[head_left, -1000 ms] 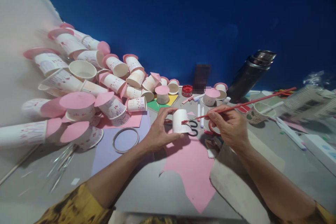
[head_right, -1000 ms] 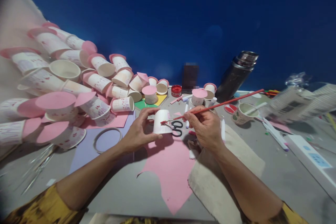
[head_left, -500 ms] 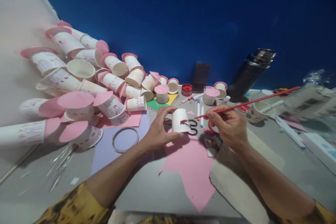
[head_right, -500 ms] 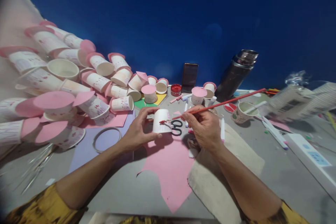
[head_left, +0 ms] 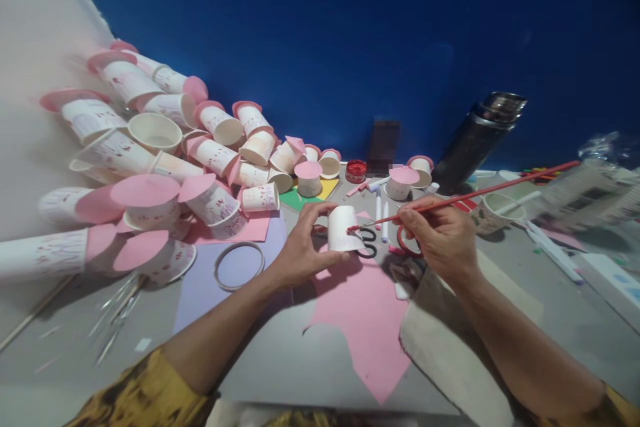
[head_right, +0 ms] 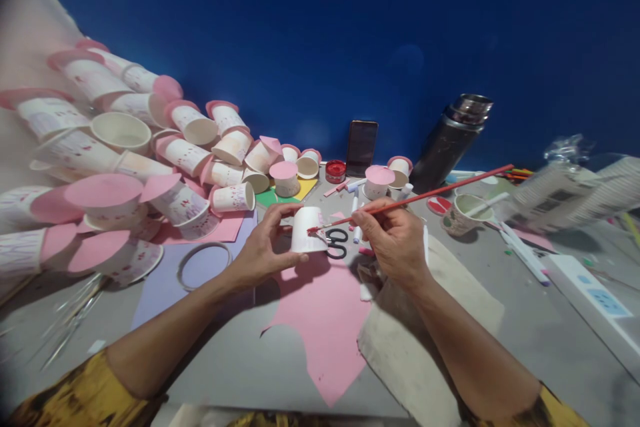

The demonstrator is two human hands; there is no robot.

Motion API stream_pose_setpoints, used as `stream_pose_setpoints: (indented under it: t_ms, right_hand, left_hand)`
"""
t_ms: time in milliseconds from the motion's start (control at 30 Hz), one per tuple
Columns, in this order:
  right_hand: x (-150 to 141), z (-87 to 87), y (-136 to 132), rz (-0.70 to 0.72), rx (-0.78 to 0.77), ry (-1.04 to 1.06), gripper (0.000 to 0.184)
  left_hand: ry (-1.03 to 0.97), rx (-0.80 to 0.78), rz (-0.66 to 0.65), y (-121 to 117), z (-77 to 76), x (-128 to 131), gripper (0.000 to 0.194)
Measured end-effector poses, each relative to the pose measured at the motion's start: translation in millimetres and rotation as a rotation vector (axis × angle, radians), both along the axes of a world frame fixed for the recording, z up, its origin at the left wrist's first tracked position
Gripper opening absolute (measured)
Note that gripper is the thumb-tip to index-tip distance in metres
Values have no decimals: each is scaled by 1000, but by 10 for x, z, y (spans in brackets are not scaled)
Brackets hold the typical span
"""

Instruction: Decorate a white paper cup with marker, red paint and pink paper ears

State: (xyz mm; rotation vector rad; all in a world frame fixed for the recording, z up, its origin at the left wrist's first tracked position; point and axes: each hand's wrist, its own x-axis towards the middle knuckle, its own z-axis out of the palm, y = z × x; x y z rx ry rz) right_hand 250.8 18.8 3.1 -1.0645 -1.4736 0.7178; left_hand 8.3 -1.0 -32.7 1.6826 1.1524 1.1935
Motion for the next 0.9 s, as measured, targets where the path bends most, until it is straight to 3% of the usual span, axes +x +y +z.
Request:
stream_pose_setpoints:
  t_ms: [567,900]
  right_hand:
    - [-10,4,-5,-35,12,2,31]
    - [-10,23,-5,12,4,-10,24]
  left_hand:
    - [7,-10,-9,-3,13,-2,71]
    - [15,-16,-4,3,10,-7,73]
